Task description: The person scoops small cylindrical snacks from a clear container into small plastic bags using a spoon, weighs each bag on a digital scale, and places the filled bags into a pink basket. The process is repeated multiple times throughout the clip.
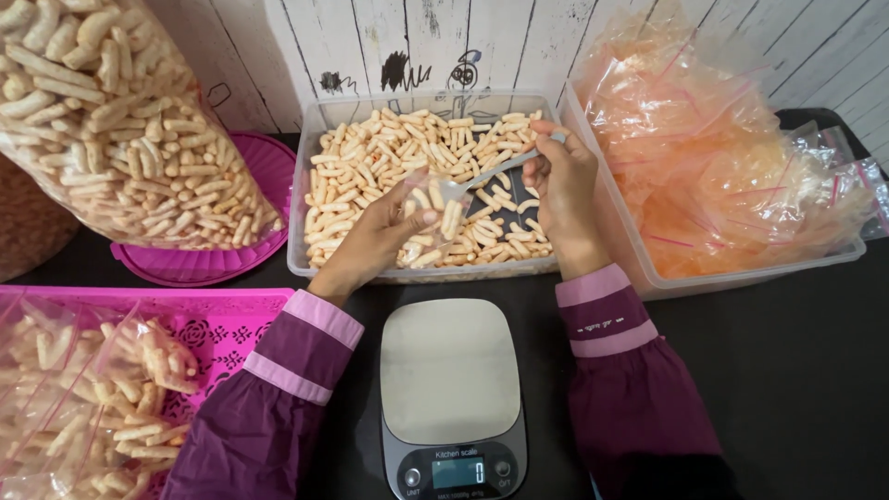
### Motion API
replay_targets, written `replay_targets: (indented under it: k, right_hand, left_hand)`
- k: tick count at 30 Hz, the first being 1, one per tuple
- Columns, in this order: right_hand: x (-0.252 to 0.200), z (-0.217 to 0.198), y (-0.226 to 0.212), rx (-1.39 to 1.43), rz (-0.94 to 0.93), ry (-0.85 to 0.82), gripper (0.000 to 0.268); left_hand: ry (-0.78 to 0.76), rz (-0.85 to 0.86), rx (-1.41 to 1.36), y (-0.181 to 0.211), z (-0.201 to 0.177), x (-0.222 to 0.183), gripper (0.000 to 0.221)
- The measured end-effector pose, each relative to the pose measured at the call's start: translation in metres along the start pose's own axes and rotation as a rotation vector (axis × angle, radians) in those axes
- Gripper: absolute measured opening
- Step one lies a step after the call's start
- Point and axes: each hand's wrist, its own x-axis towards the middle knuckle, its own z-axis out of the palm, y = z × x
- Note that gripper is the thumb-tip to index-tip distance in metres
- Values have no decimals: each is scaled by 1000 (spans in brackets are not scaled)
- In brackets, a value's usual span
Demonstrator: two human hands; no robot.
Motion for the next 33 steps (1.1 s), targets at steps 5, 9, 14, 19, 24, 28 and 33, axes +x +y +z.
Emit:
replay_targets:
  k: [5, 9, 14, 19, 24, 28, 33]
  right_hand:
    - [-1, 0, -5, -32, 1, 15, 24]
    - [13, -18, -2, 21, -16, 132, 29]
    - [5, -16, -4, -94, -108, 131, 32]
    - [6, -22, 9, -285, 42, -3, 39]
    - [-18, 1, -17, -706, -144, -206, 50]
    - [-41, 21, -39, -689, -338, -568, 28]
    - [-88, 50, -67, -429, -165, -802, 23]
  left_hand:
    - [41, -33, -9, 5, 1, 0, 43]
    - [82, -63, -20, 9, 2, -1, 33]
    - [208, -47, 19, 10, 0, -4, 29]
    - [305, -16, -270, -20, -7, 5, 24]
    - [290, -12, -320, 79, 48, -18, 30]
    - [236, 40, -286, 23, 15, -6, 34]
    - [299, 71, -404, 45, 30, -6, 36]
